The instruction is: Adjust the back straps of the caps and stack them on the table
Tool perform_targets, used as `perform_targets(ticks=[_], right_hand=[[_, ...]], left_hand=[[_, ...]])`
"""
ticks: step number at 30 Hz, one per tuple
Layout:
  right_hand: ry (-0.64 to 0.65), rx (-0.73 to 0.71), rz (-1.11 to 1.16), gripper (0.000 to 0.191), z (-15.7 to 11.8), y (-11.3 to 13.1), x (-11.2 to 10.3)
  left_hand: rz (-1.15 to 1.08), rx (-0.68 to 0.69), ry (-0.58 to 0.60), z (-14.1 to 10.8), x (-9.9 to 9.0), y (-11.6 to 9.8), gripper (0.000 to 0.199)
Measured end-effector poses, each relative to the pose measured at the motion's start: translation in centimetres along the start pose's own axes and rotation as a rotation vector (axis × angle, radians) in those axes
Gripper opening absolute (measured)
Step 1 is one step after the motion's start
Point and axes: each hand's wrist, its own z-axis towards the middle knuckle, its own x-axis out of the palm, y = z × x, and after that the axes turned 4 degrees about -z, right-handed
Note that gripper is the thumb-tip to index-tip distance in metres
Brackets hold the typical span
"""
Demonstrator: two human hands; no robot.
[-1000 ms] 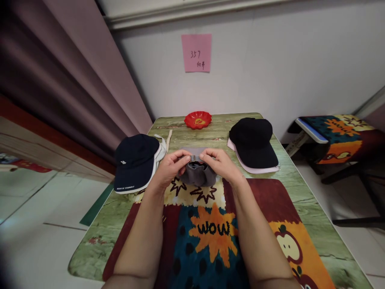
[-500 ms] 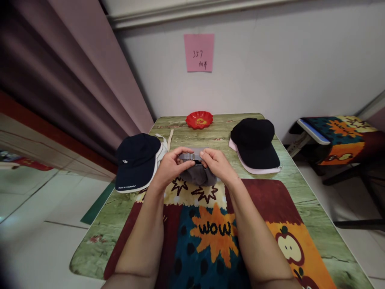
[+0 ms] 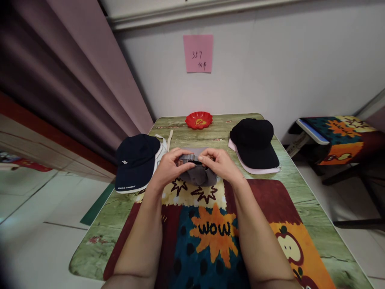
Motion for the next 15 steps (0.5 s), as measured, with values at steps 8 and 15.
perform_targets(ticks=[8, 15], right_hand=[[0.200, -0.040, -0.319, 0.047, -0.9, -1.8, -3.5], [0.136, -0.077, -0.337, 0.016, -0.7, -2.1, -3.0]], left_hand=[[-0.033, -0.070, 0.000, -0.1, -0.8, 0.7, 0.026], [0.084, -0.102, 0.086, -0.4, -2.5, 2.1, 0.057]])
